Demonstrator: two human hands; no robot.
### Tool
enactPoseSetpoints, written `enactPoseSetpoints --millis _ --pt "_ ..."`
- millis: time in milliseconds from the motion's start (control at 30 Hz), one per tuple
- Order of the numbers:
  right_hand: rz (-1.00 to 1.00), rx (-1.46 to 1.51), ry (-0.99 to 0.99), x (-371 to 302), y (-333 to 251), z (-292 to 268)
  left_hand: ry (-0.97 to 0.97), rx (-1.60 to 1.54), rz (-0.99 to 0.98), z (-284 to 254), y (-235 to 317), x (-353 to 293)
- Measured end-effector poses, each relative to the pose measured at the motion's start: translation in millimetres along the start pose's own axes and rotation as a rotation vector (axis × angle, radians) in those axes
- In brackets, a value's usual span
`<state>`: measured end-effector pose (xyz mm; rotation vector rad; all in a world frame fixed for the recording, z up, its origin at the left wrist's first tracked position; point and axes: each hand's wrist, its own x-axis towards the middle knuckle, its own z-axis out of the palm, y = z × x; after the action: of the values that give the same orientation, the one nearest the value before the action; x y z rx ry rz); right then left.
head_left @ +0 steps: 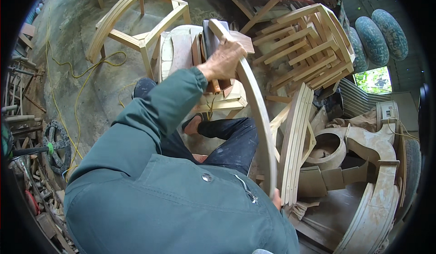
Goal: Sanding curved wooden chair slats using a mounted belt sander.
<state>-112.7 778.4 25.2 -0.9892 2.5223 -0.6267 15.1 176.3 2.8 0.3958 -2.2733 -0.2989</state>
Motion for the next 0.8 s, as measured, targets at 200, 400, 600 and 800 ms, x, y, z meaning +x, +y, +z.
enactPoseSetpoints --millis 200,400,600,800 --pt "0.184 -0.108 0.247 -55.9 -35.8 -137.0 0.353 -0.290 -0.120 3.9 110.7 -10.5" --pt "0.448 0.231 -0.259 -80.7 23.9 -106.3 0.579 -2.467 -0.912 42.1 140.5 -57.2" --pt "0.470 0.492 -0.617 -81.9 148.4 -43.3 0.599 -1.994 -0.903 10.7 144.0 -40.7" --pt "0.578 0.688 -0.727 -58.0 150.6 -24.9 0.464 -1.582 -0.781 -29.2 129.8 -21.6"
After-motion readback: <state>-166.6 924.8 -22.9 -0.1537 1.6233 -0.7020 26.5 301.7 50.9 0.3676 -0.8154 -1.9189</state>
